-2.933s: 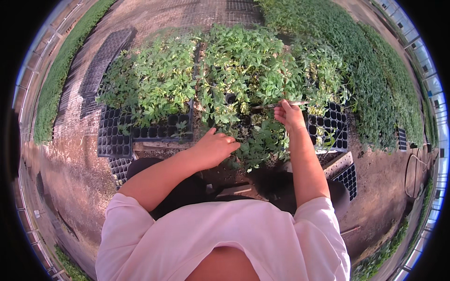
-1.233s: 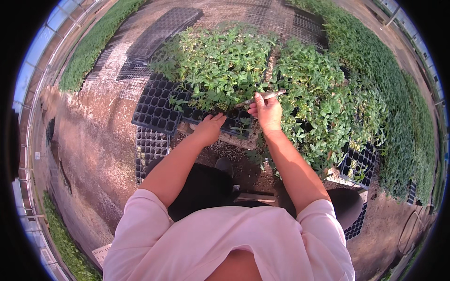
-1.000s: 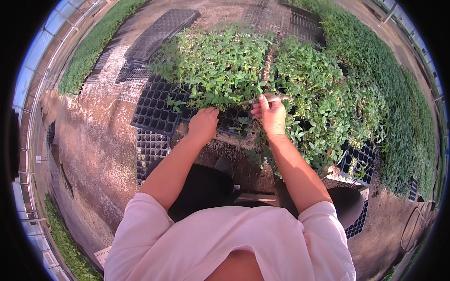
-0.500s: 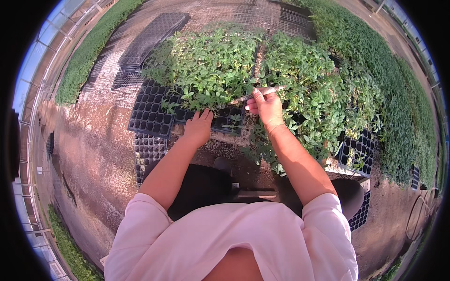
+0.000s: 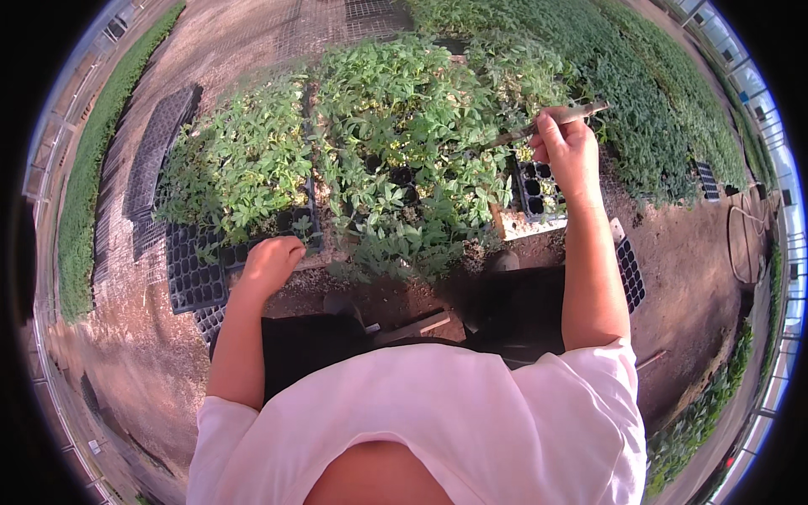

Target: The person uses shears to trim small green plants in black seedling trays inside a greenhouse. They repeatedly cut foliage and place trimmed pieces into adjacent trays, working across multiple trays in sequence.

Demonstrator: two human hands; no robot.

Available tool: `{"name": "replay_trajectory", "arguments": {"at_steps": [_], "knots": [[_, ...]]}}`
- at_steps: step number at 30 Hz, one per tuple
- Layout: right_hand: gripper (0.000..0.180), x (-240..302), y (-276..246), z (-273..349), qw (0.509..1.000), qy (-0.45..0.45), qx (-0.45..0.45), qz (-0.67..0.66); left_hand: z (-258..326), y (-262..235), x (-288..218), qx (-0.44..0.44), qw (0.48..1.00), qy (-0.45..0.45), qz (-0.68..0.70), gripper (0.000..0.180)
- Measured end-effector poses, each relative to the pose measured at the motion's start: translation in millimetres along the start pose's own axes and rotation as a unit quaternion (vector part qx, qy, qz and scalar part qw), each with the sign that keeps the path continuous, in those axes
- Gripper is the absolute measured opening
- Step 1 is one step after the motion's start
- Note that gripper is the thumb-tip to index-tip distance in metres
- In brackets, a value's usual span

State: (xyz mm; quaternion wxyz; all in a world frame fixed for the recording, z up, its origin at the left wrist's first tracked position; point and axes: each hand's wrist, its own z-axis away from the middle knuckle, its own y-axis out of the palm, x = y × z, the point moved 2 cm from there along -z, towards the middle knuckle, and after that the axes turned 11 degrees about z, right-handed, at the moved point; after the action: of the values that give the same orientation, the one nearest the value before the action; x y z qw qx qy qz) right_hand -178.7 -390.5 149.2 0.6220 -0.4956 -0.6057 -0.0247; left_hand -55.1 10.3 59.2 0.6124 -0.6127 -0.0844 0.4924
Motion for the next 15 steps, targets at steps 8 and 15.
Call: {"name": "replay_trajectory", "arguments": {"at_steps": [8,15], "knots": [[0.023,-33.7,14.7,30.6,0.939,0.032,0.321,-0.117,-15.4,81.7,-138.5,0.217,0.911,0.297,0.187,0.022],[0.015,-54.6,9.8,24.5,0.983,-0.019,0.182,0.012,-40.6,202.6,-168.6,0.169,0.944,0.167,0.227,0.034]]}}
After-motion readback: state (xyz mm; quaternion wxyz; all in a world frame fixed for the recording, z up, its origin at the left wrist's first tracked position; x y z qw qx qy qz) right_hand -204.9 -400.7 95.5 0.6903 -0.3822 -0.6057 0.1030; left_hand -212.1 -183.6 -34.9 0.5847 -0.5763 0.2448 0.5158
